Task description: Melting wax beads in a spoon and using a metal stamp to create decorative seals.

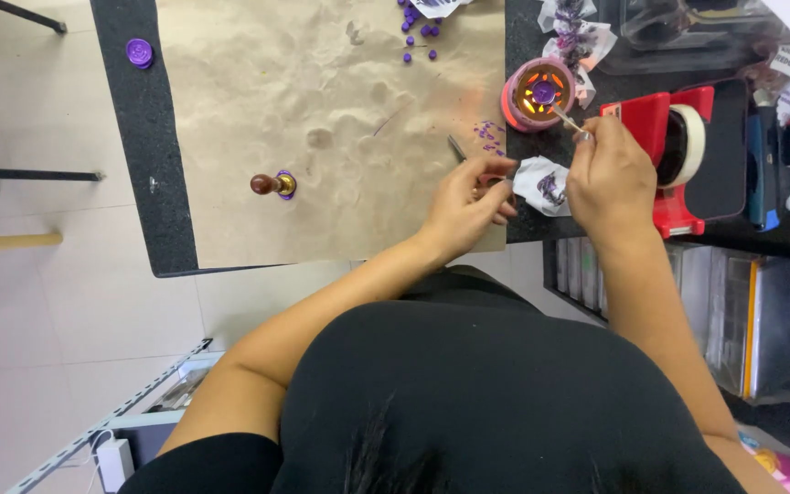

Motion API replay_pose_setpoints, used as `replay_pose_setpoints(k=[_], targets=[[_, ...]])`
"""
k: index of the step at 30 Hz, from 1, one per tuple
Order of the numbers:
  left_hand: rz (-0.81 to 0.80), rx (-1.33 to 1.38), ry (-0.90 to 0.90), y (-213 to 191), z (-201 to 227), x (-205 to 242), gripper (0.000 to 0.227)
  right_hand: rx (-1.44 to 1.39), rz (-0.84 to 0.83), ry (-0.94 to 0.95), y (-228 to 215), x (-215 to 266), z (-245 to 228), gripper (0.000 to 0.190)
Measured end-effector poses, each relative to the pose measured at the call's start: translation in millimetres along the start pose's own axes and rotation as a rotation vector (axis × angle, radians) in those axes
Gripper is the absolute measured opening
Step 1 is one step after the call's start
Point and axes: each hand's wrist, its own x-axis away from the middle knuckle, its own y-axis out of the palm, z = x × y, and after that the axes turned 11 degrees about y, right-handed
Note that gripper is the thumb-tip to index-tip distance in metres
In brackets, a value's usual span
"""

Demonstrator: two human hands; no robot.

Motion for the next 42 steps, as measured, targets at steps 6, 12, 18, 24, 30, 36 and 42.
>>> replay_pose_setpoints(k=[6,12,18,24,30,36,42], targets=[[0.029,0.325,-0.324,39.4,-10.1,-25.4,0.053,0.002,-0.199,0.317,-1.6,0.1,-0.8,0.024],[-0.026,0.26,-0.438,48.7,-5.8,-34.0,0.062,-0.186,-0.24,0.343,-11.0,10.2,-30.0,0.022],[-0.043,0.099,-0.354,40.2,-6.2,-38.2,0.043,-0.235,-0.061,0.189,-2.9,5.0,-14.9,0.013],[-0.019,-0.058,-0.127,29.4,-14.5,-40.8,0.026,-0.218,0.151,-0.203,-14.9,-32.5,0.0,0.011],[-0.093,-0.278,-0.327,28.6,41.9,-43.6,0.025,-0.076,0.083,-0.226,-17.8,-47.5,-28.5,0.016],[-0.172,-0.316,-0.374,21.7,59.6,-47.2,0.026,-0.026,0.035,-0.239,-13.0,-48.4,-31.4,0.013],[-0.247,-0.319,-0.573,19.8,103.0,-46.5,0.021,-0.146,0.056,-0.105,-19.7,-42.2,-47.8,0.017]])
